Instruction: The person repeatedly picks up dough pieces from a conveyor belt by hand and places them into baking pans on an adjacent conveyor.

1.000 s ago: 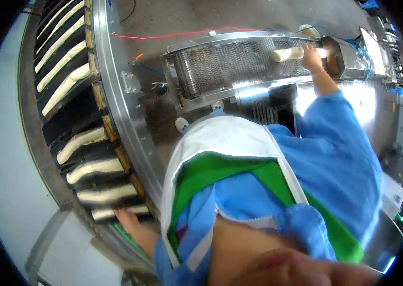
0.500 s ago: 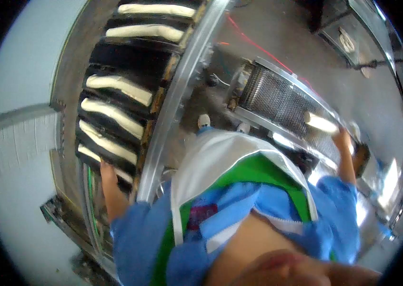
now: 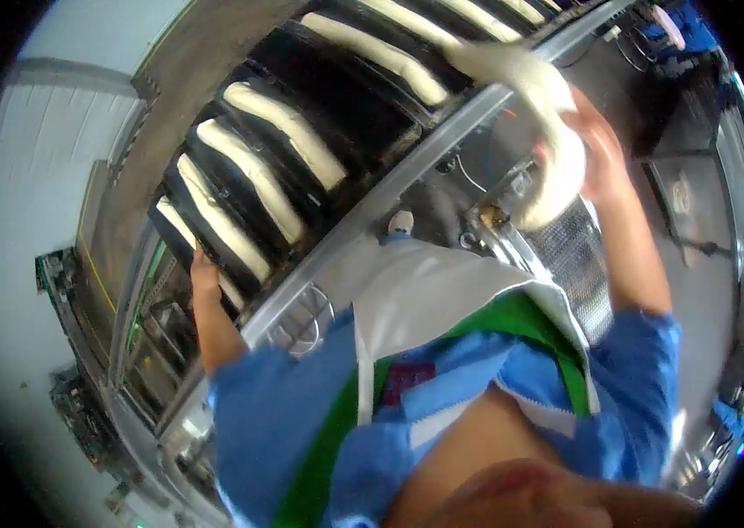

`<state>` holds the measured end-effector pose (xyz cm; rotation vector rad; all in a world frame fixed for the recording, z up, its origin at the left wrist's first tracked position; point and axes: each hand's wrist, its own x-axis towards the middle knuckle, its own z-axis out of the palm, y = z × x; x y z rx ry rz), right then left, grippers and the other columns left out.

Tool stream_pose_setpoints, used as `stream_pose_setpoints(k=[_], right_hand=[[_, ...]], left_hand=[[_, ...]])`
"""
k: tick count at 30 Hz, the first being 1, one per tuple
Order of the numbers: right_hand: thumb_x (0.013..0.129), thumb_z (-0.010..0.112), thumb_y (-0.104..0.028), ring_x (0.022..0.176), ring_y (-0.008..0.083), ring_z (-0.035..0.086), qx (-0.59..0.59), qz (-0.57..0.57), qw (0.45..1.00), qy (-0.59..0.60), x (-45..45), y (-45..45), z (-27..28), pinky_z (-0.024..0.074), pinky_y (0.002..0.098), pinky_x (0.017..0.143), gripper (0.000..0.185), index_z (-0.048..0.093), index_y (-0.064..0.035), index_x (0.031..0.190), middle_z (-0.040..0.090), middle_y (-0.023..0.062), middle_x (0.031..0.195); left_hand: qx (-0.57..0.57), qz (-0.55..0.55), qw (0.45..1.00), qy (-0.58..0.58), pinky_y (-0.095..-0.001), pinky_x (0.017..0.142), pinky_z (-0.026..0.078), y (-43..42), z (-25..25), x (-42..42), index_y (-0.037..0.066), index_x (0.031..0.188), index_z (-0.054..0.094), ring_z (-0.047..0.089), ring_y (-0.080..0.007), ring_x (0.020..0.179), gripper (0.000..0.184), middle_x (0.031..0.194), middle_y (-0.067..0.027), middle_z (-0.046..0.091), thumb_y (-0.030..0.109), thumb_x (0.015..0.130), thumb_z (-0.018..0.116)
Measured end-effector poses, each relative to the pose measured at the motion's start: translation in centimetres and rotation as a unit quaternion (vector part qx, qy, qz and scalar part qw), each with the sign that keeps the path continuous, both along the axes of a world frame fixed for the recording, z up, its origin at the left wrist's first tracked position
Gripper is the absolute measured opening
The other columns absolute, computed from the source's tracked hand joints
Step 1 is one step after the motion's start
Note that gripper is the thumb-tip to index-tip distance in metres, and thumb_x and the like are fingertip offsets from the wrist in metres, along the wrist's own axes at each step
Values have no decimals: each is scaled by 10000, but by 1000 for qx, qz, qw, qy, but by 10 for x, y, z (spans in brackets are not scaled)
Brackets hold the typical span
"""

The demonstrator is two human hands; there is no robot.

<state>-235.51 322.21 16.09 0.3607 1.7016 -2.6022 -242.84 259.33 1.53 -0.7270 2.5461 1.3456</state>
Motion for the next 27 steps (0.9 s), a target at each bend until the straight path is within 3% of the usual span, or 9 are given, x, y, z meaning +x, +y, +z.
stream_pose_setpoints(k=[2, 3, 5, 9, 12, 16, 20, 22, 27], right_hand=[[810, 534, -236, 832, 208, 593, -40, 112, 992, 31, -66, -24, 3, 516, 305, 656, 496, 378, -20, 1229, 554, 155, 975], [812, 545, -265, 845, 200, 589, -27, 115, 992, 31, -91, -49, 12, 512, 304, 664, 464, 408, -22, 1183, 555, 149, 941], [803, 570, -338, 920, 240, 558, 23, 205, 977, 45, -146, -79, -5, 467, 363, 774, 587, 354, -19, 1246, 531, 136, 1039], [762, 638, -360, 1139, 242, 412, 290, 214, 930, -64, -205, -101, -52, 401, 395, 886, 751, 253, -84, 1344, 399, 169, 1261], [769, 645, -319, 1083, 218, 464, 409, 178, 895, 20, -197, -61, -91, 444, 324, 815, 661, 335, -102, 1311, 408, 158, 1262], [796, 609, -145, 918, 133, 522, 407, 111, 906, -40, -140, 44, -112, 436, 229, 720, 498, 426, -108, 1257, 461, 63, 1220], [820, 581, -178, 919, 129, 535, 205, -99, 963, -145, -32, 164, -146, 438, 259, 712, 392, 475, -48, 1175, 515, 44, 1143], [820, 579, -200, 991, 144, 522, 257, -198, 927, -190, 32, 225, -157, 439, 281, 809, 437, 455, -35, 1206, 513, 60, 1157], [865, 499, -274, 1121, 223, 472, 165, -352, 879, -277, 198, 367, -221, 401, 352, 891, 491, 347, -100, 1298, 451, 63, 1261]], left_hand=[[152, 20, 987, 44, -226, 528, 360, -62, -60, -7, 127, 1358, 308, 429, -116, 613, 627, 898, -10, 515, -57, 771, 431], [-16, 0, 999, 47, -279, 709, 376, -83, -86, -12, 116, 1320, 366, 451, -209, 858, 583, 1076, -98, 479, -59, 765, 408], [-335, -1, 937, 96, -399, 934, 364, 6, -25, -3, 108, 1236, 471, 405, -379, 1154, 487, 1255, -249, 413, 9, 759, 456], [-461, 70, 855, 227, -450, 942, 335, 89, 15, -14, 81, 1205, 501, 397, -429, 1145, 534, 1241, -304, 398, 67, 678, 586], [-396, -2, 851, 346, -406, 940, 361, 160, 35, -34, 69, 1176, 517, 446, -346, 1134, 469, 1247, -231, 435, 49, 714, 597], [-73, -81, 929, 353, -311, 916, 393, 259, 24, -65, 82, 1183, 509, 472, -290, 1123, 404, 1277, -213, 413, 10, 786, 535], [-234, -99, 944, 208, -360, 955, 343, 299, -22, -91, 89, 1327, 316, 414, -357, 1167, 601, 1305, -247, 359, 32, 766, 526], [-198, -87, 975, 57, -366, 938, 355, 313, -27, -97, 74, 1356, 234, 430, -356, 1147, 673, 1274, -259, 391, 0, 738, 490], [-150, -74, 986, 25, -353, 897, 388, 327, -14, -69, 96, 1373, 203, 483, -344, 1088, 723, 1220, -227, 462, 21, 727, 517]])
